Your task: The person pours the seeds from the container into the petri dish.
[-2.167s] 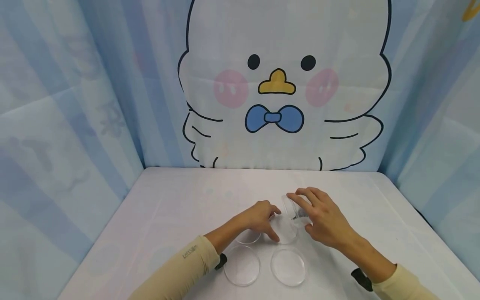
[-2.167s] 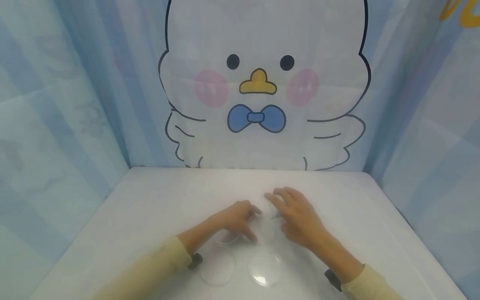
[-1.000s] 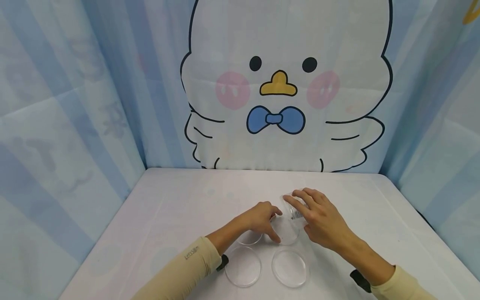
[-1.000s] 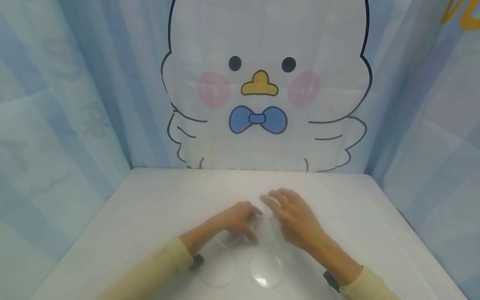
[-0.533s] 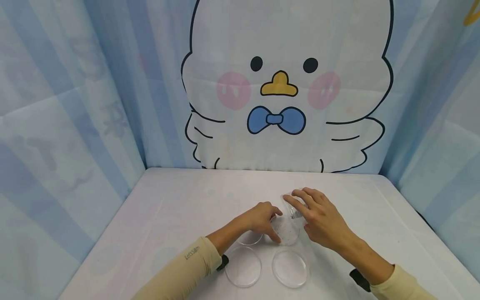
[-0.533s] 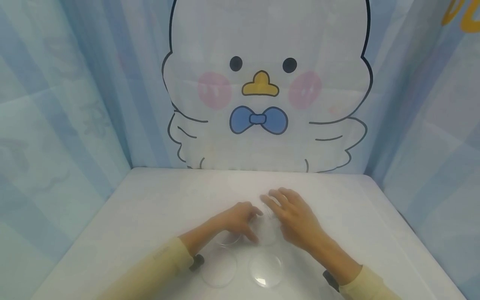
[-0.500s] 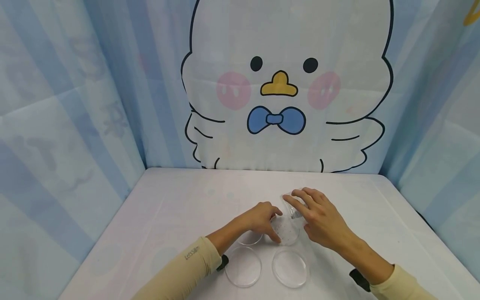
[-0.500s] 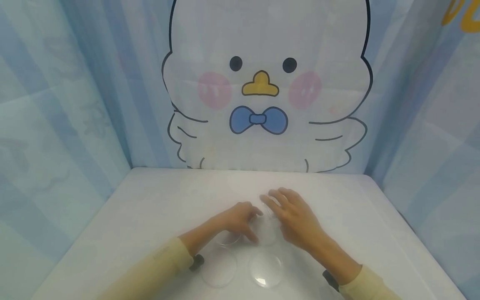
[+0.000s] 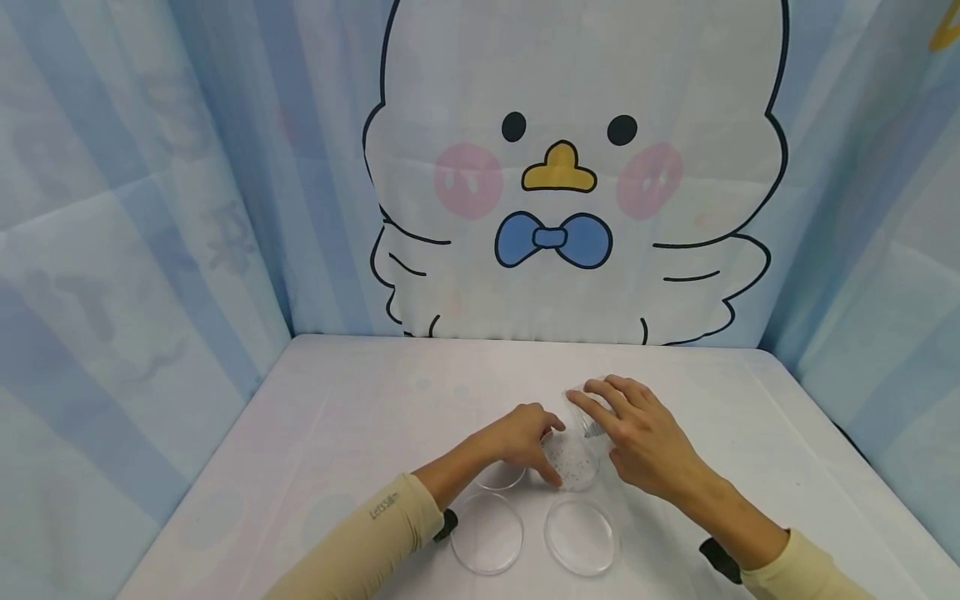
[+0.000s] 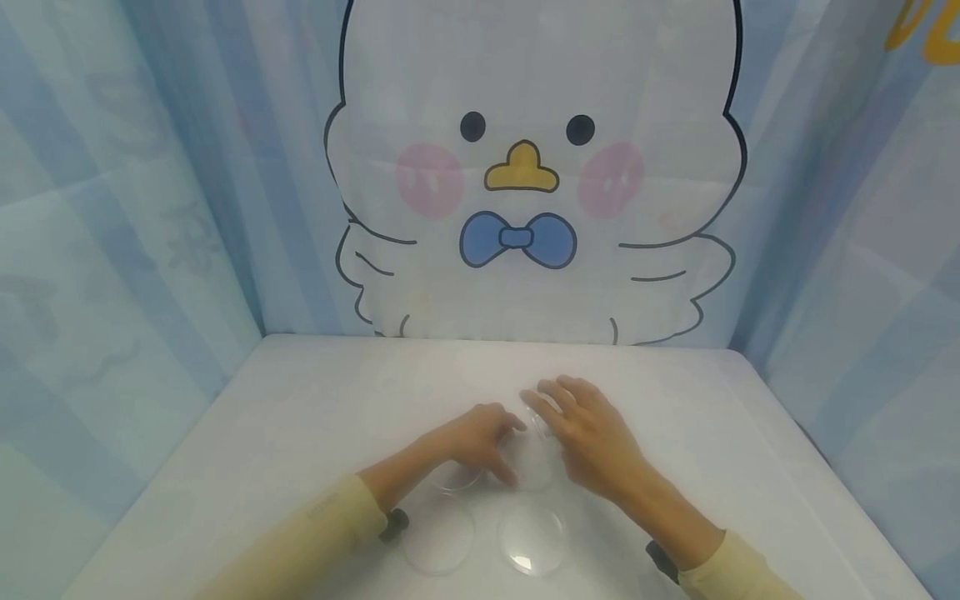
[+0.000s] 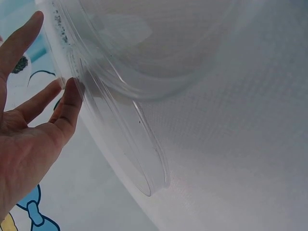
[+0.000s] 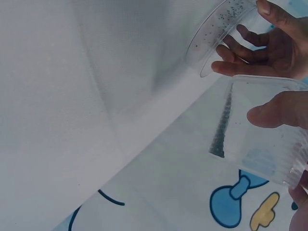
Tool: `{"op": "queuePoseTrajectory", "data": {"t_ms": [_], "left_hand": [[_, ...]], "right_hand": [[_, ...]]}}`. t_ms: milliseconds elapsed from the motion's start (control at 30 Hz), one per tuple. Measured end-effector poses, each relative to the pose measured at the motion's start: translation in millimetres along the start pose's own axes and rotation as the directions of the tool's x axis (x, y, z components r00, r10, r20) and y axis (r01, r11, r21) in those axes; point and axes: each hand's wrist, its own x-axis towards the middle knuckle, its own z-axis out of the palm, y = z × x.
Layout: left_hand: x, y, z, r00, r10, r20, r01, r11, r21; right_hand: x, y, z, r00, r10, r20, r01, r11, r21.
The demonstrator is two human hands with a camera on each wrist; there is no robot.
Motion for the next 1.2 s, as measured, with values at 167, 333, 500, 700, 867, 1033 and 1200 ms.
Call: {"op": "queuePoseTrajectory", "data": {"t_ms": [167,333,500,700,867,1033,1200], "left_hand": [[-1.5,2.0,-1.8,1.000,-0.011,0.004,0.011,1.000,-0.001],[-2.5,2.9,-2.1,1.000,-0.024,0.006,0.024,1.000,-0.006],[0.2,-0.2,0.5,1.000,-0.020,0.006,0.020,1.000,0.004],[1.2,-1.5,1.2,1.000,-0.023,0.008,0.023,1.000,-0.012],[0.4,-2.1,1.7,0.999,-0.040,0.016,0.040,0.999,-0.033],[0.4,-1.2,1.8,0.999,-0.048,0.019,0.049,0.998,-0.041],[0.5,0.4,0.6,0.999,-0.040,0.016,0.041,0.998,-0.038]], "right_hand": [[-0.6,0.8,0.5,1.000,-0.001,0.001,0.001,1.000,0.004],[-1.2,1.2,1.4,1.000,-0.009,-0.002,0.009,1.000,0.008],[-1.4,1.4,1.5,1.000,-0.014,-0.008,0.014,1.000,0.008],[-1.5,1.3,1.4,1.000,-0.017,-0.010,0.017,1.000,0.004],[-1.6,0.5,1.3,1.000,-0.014,-0.009,0.014,1.000,0.011],[-1.5,-0.3,0.8,1.000,-0.006,-0.006,0.006,1.000,0.012],[-0.8,-1.0,-0.2,1.000,-0.004,-0.005,0.004,1.000,0.006]]}}
